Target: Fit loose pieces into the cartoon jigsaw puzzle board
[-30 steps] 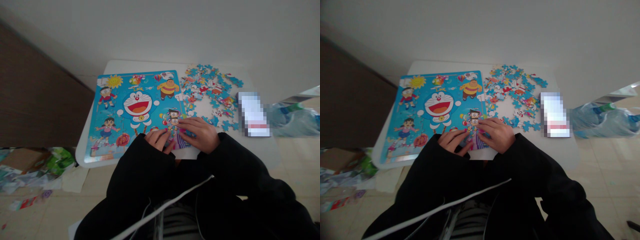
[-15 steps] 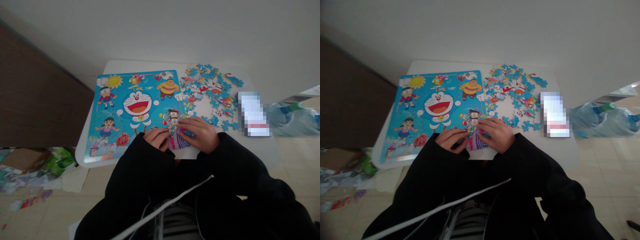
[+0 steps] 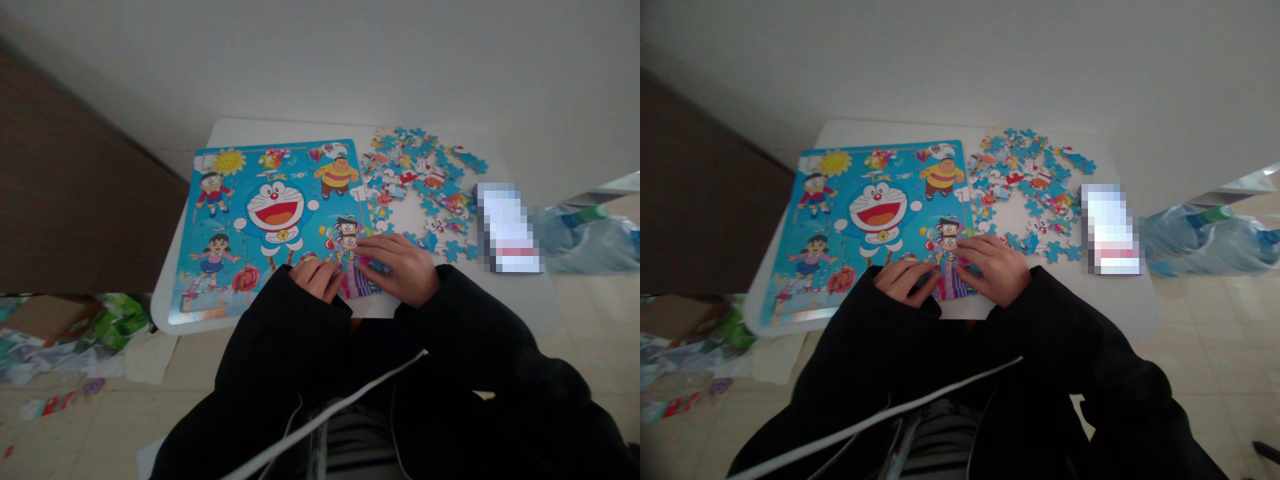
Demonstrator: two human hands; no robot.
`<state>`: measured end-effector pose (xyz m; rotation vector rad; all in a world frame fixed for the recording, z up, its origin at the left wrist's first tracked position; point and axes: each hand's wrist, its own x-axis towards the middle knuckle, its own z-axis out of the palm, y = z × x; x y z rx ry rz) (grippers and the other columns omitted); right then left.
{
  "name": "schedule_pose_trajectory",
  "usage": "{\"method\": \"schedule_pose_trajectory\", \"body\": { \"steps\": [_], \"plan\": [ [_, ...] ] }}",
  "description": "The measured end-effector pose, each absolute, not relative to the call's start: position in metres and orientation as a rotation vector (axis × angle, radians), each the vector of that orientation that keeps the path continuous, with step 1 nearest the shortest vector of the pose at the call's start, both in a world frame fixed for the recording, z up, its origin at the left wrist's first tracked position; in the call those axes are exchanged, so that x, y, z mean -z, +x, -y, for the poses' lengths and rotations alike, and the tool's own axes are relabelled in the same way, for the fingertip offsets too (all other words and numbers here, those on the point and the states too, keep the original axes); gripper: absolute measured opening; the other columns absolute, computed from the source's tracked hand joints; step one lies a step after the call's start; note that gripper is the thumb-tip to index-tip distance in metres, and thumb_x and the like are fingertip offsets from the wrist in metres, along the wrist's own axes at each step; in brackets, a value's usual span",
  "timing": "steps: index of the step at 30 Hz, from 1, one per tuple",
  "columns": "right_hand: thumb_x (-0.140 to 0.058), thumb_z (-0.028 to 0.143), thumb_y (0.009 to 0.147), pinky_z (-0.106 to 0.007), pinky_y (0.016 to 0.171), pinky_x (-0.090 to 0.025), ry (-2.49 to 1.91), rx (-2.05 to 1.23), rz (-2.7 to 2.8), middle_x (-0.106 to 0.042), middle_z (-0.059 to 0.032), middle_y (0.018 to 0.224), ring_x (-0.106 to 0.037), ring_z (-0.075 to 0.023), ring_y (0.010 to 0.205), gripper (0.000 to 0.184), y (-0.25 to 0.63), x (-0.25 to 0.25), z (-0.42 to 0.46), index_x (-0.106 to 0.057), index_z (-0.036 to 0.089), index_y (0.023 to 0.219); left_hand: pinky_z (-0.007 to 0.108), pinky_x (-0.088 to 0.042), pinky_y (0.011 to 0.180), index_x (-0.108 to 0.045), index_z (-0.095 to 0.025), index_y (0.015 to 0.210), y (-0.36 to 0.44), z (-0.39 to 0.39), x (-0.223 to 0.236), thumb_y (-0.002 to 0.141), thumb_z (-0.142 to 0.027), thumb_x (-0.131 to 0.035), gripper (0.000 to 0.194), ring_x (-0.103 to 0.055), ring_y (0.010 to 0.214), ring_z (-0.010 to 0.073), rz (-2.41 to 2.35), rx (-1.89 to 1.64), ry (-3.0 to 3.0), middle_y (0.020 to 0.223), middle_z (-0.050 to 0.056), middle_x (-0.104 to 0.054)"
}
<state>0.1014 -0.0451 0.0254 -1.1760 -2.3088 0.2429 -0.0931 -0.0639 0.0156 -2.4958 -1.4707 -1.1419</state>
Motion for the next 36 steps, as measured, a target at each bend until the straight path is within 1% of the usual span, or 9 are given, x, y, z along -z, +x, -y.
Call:
{"method": "schedule_pose_trajectory", "body": {
  "steps": [4,8,12,16,19,23,27,31,36],
  "plan": [
    [-0.054,0.029,0.086,-0.034,0.089,-0.049,-1.159,-0.221,2.312,-0.067,-0.0040,0.110,-0.059,-0.0191,0.103,0.026,0.102,-0.026,0.045,-0.066,0.018,0.106,0.026,-0.050,0.072,-0.067,-0.014,0.088,-0.100,0.063,-0.018,0.081,-0.027,-0.063,0.015,-0.063,0.075,0.0144,1.486,1.202,-2.577,0.083,0.005,-0.068],
    [-0.053,0.028,0.087,-0.034,0.090,-0.049,-1.141,-0.215,2.325,-0.067,-0.0046,0.108,-0.059,-0.0190,0.103,0.025,0.102,-0.026,0.044,-0.066,0.018,0.106,0.033,-0.049,0.082,-0.065,-0.015,0.102,-0.110,0.059,-0.018,0.078,-0.023,-0.061,0.025,-0.063,0.089,0.0187,1.482,1.164,-2.726,0.103,0.008,-0.067],
    [-0.054,0.028,0.086,-0.033,0.090,-0.049,-1.138,-0.219,2.310,-0.067,-0.0053,0.109,-0.059,-0.0189,0.103,0.025,0.102,-0.025,0.044,-0.066,0.018,0.106,0.033,-0.049,0.081,-0.061,-0.016,0.109,-0.113,0.054,-0.016,0.078,-0.021,-0.057,0.032,-0.062,0.089,0.0192,1.487,1.084,-2.804,0.103,0.007,-0.067],
    [-0.055,0.028,0.086,-0.034,0.090,-0.049,-1.138,-0.208,2.307,-0.067,-0.0053,0.108,-0.059,-0.0192,0.102,0.025,0.101,-0.026,0.044,-0.067,0.017,0.104,0.030,-0.048,0.073,-0.064,-0.019,0.106,-0.109,0.053,-0.014,0.079,-0.030,-0.062,0.029,-0.060,0.078,0.0184,1.516,1.002,-2.721,0.094,0.006,-0.067],
    [-0.054,0.027,0.086,-0.034,0.089,-0.049,-1.153,-0.214,2.305,-0.068,-0.0050,0.107,-0.059,-0.0193,0.101,0.025,0.101,-0.027,0.044,-0.067,0.017,0.104,0.029,-0.046,0.066,-0.067,-0.017,0.097,-0.102,0.054,-0.012,0.078,-0.040,-0.064,0.030,-0.057,0.070,0.0179,1.573,0.953,-2.609,0.081,0.005,-0.065],
    [-0.055,0.028,0.086,-0.034,0.089,-0.049,-1.154,-0.206,2.306,-0.067,-0.0046,0.108,-0.059,-0.0192,0.101,0.025,0.101,-0.027,0.045,-0.067,0.018,0.105,0.028,-0.045,0.064,-0.067,-0.015,0.088,-0.097,0.058,-0.016,0.078,-0.043,-0.064,0.030,-0.056,0.063,0.0161,1.659,1.004,-2.525,0.069,0.003,-0.062],
    [-0.055,0.028,0.086,-0.032,0.088,-0.049,-1.139,-0.203,2.300,-0.067,-0.0039,0.108,-0.059,-0.0184,0.101,0.025,0.101,-0.026,0.045,-0.067,0.019,0.106,0.029,-0.048,0.071,-0.066,-0.017,0.089,-0.108,0.059,-0.021,0.076,-0.037,-0.068,0.024,-0.060,0.073,0.0161,1.543,1.113,-2.610,0.081,0.003,-0.066],
    [-0.054,0.028,0.086,-0.033,0.089,-0.049,-1.141,-0.197,2.301,-0.067,-0.0037,0.108,-0.059,-0.0187,0.101,0.025,0.101,-0.026,0.045,-0.067,0.019,0.105,0.031,-0.049,0.081,-0.067,-0.016,0.089,-0.116,0.056,-0.017,0.084,-0.026,-0.058,0.014,-0.062,0.090,0.0174,1.297,1.120,-2.800,0.102,0.008,-0.067],
    [-0.055,0.028,0.085,-0.034,0.089,-0.049,-1.169,-0.224,2.288,-0.067,-0.0040,0.108,-0.059,-0.0194,0.101,0.025,0.100,-0.026,0.045,-0.067,0.019,0.105,0.028,-0.050,0.074,-0.067,-0.016,0.086,-0.106,0.055,-0.012,0.085,-0.020,-0.057,0.011,-0.061,0.077,0.0144,1.284,1.093,-2.707,0.091,0.005,-0.069]
  ]
}}
